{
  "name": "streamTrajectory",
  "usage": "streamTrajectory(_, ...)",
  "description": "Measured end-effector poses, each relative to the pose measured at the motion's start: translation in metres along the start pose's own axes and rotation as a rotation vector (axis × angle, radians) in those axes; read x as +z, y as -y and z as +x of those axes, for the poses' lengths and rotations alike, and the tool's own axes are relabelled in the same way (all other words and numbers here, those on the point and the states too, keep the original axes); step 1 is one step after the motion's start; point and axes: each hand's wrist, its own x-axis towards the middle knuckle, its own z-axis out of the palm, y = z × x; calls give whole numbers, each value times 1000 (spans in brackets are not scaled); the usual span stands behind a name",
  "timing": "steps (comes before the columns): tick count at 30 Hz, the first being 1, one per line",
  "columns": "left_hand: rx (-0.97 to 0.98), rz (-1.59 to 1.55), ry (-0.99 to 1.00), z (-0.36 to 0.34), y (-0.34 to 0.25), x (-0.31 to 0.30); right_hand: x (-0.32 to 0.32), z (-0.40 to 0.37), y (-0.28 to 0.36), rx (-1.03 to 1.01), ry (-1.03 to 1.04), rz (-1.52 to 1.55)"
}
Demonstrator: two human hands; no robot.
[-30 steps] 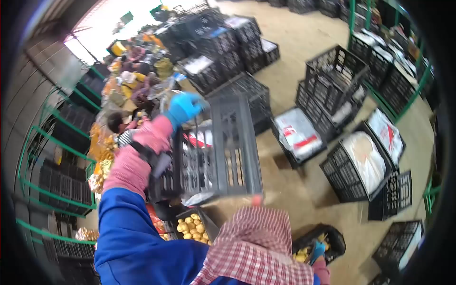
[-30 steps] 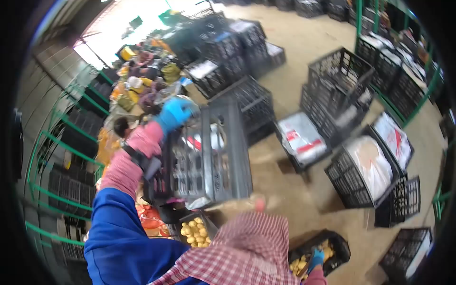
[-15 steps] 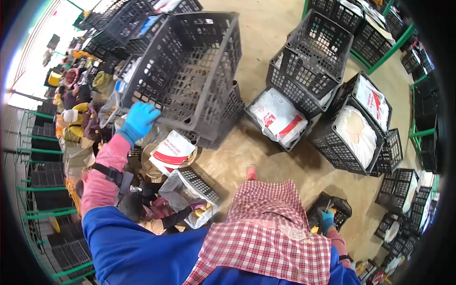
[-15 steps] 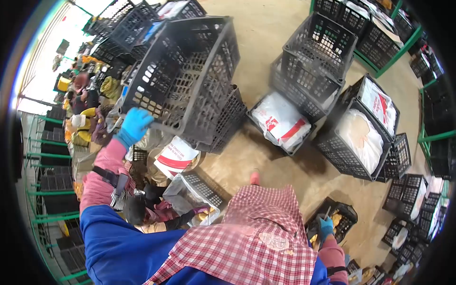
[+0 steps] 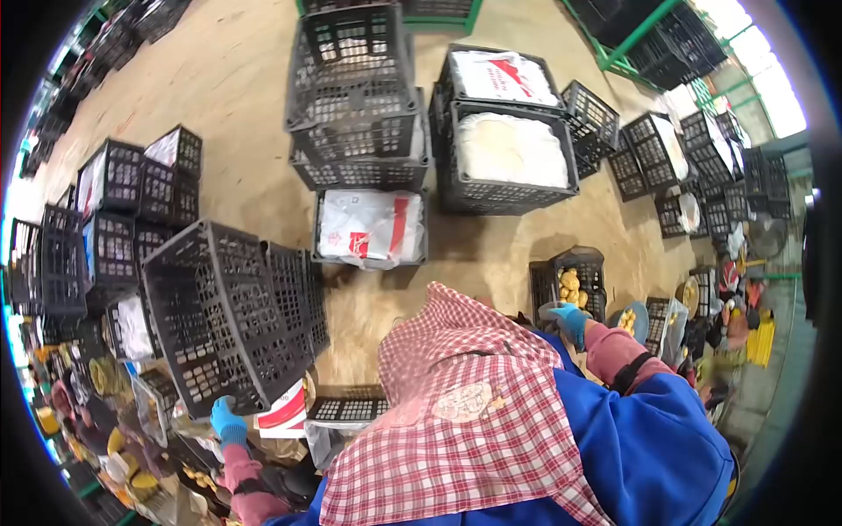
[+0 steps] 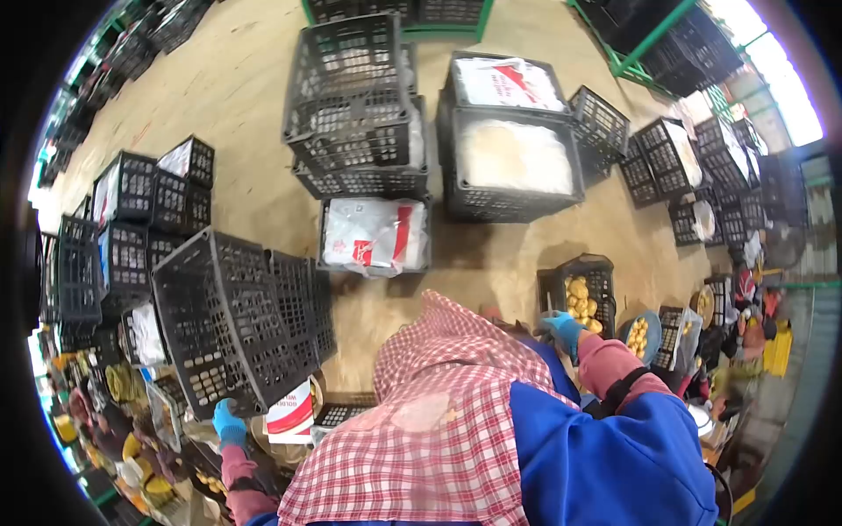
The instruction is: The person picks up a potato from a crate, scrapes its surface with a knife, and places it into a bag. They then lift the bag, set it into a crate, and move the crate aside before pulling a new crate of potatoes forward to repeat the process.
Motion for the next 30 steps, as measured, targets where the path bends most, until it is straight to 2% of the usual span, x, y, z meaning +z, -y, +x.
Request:
streamTrajectory(1, -86, -94, -72, -1, -34, -19, -17, 18, -25, -161, 20, -167)
streamTrajectory(2, 1, -183, -283, 1, -62, -30, -38, 53, -66, -322, 41, -334)
streamTrajectory(3, 28, -210, -377, 6, -91, -38, -54, 76, -88, -484, 61, -502)
streamTrajectory(4, 52, -240, -472, 13, -125, -43, -43, 40, -53, -232, -16, -209)
streamTrajectory(5, 72, -270, -564, 17, -163, -47, -52, 46, -46, -198, -38, -125)
streamTrajectory(7, 193, -278, -526, 29, -259, -48, -75, 63, -41, -114, -67, 36)
streamTrajectory(8, 239, -380, -489, 36, -308, -38, -87, 70, -32, -49, -60, 108)
streamTrajectory(10, 335, -467, -381, 55, -406, -7, -130, 137, -59, -281, -13, -27)
streamTrajectory(11, 256, -508, -350, 58, -423, 10, -150, 170, -70, -400, 17, -92)
streamTrajectory(12, 367, -569, -223, 73, -518, 25, -170, 176, -33, -354, -13, -179)
streamTrajectory(13, 395, -556, -168, 91, -562, 60, -179, 186, -1, -159, -4, 98)
streamTrajectory(14, 350, -500, -109, 99, -623, 80, -207, 227, 0, -143, -24, 28)
streamTrajectory(15, 375, -620, -5, 113, -675, 108, -220, 225, 47, -137, -76, -10)
streamTrajectory(16, 411, -657, 114, 122, -736, 113, -228, 234, 77, -242, -150, -139)
streamTrajectory(17, 429, -697, 183, 131, -794, 128, -248, 256, 99, -411, -253, -472)
streamTrajectory(18, 496, -740, 204, 148, -834, 161, -258, 278, 114, -284, -224, -441)
streamTrajectory(19, 486, -616, 250, 165, -875, 187, -261, 279, 137, -296, -194, -366)
streamTrajectory(21, 435, -403, 334, 192, -950, 224, -259, 258, 199, -320, -136, -235)
streamTrajectory(22, 323, -330, 452, 207, -988, 228, -258, 260, 207, -282, -74, -153)
streamTrajectory(23, 214, -255, 569, 218, -1022, 224, -257, 263, 211, -241, -16, -66)
streamTrajectory(24, 140, -197, 561, 221, -1047, 225, -255, 267, 211, -202, 35, 29)
streamTrajectory(26, 7, -85, 538, 227, -1088, 235, -251, 270, 202, -271, 96, 3)
streamTrajectory(29, 86, -59, 556, 246, -1080, 311, -260, 263, 181, -286, 180, -87)
streamTrajectory(30, 130, -125, 494, 248, -1072, 327, -264, 263, 179, -280, 184, -115)
